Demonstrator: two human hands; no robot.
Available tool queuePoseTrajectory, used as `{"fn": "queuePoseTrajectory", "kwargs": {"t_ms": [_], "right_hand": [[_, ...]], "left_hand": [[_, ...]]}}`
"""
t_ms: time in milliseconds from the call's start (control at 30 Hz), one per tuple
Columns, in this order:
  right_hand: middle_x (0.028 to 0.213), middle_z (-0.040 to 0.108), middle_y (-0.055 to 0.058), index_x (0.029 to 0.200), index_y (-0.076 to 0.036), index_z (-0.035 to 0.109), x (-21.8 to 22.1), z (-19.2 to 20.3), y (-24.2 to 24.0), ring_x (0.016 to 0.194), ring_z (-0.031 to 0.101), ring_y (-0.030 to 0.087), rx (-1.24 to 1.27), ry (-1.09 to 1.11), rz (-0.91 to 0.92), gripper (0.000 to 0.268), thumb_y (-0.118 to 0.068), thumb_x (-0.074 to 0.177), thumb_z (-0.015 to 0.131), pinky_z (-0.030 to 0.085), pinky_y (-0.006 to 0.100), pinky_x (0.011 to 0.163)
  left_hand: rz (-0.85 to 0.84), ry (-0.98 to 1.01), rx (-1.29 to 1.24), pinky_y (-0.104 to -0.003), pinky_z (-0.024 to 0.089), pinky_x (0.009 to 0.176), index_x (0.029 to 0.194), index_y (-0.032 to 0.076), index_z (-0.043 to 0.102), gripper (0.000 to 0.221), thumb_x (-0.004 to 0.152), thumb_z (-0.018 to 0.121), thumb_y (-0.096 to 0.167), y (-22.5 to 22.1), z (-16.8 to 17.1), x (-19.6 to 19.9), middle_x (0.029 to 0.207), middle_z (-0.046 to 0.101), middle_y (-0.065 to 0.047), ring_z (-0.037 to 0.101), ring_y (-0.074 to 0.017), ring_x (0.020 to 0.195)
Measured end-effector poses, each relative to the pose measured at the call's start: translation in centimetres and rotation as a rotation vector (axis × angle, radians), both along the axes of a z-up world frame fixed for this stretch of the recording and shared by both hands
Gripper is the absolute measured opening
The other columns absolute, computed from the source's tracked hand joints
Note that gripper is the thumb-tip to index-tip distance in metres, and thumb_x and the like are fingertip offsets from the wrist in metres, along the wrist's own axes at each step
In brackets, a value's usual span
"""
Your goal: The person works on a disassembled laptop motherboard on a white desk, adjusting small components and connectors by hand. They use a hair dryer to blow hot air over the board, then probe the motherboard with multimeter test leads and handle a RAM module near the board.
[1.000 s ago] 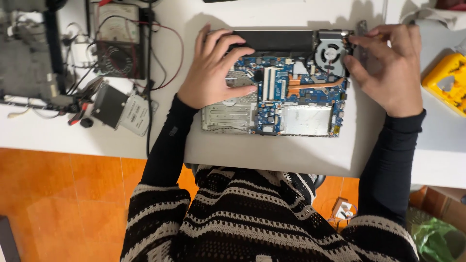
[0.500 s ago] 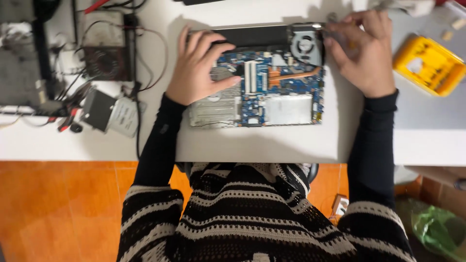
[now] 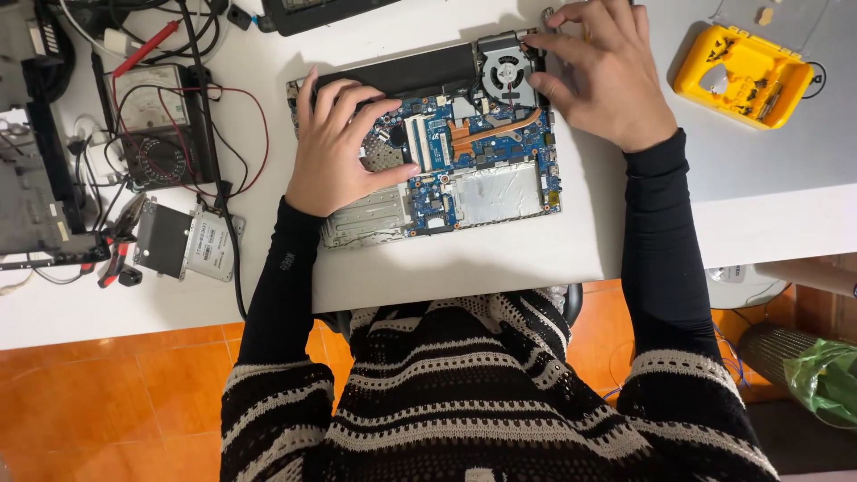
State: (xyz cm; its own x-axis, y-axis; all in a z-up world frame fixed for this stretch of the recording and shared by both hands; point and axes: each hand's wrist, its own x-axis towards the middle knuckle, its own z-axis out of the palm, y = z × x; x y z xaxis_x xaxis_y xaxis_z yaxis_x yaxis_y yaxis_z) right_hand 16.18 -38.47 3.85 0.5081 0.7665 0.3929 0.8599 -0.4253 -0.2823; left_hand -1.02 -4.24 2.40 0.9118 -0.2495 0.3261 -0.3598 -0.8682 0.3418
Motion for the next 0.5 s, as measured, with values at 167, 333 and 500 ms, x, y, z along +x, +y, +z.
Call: {"fn": "queuePoseTrajectory", "kwargs": {"t_ms": [167, 333, 500], "right_hand": [[0.135, 0.059, 0.007, 0.131, -0.01, 0.076, 0.1, -0.7, -0.1, 0.133, 0.044, 0.028, 0.035, -0.097, 0.052, 0.036, -0.02, 0.098, 0.084, 0.032, 0.045, 0.114], [0.135, 0.059, 0.007, 0.134, -0.009, 0.071, 0.6, -1.9, -0.7, 0.131, 0.045, 0.025, 0.033, 0.019, 0.031, 0.04, -0.02, 0.097, 0.08, 0.031, 0.04, 0.114], [0.129, 0.059, 0.003, 0.134, -0.011, 0.071, 0.8, -3.0, -1.5, 0.125, 0.045, 0.021, -0.006, -0.006, -0.03, 0.037, -0.017, 0.098, 0.073, 0.031, 0.036, 0.115]], "left_hand": [[0.05, -0.028, 0.022, -0.066, 0.012, 0.124, 0.135, 0.01, 0.067, 0.079, 0.085, 0.086, 0.068, -0.4, -0.4, 0.1, 0.134, 0.058, -0.011, 0.042, -0.0342, 0.139], [0.075, -0.109, -0.003, -0.065, 0.016, 0.12, 0.141, 0.004, 0.061, 0.078, 0.092, 0.082, 0.061, 2.4, 2.9, -1.2, 0.133, 0.059, -0.012, 0.048, -0.0329, 0.135], [0.398, -0.303, 0.017, -0.046, 0.046, 0.095, 0.123, 0.009, 0.068, 0.023, 0.105, 0.076, 0.02, 11.5, 6.5, -3.9, 0.11, 0.067, -0.009, 0.062, -0.0329, 0.107]]}}
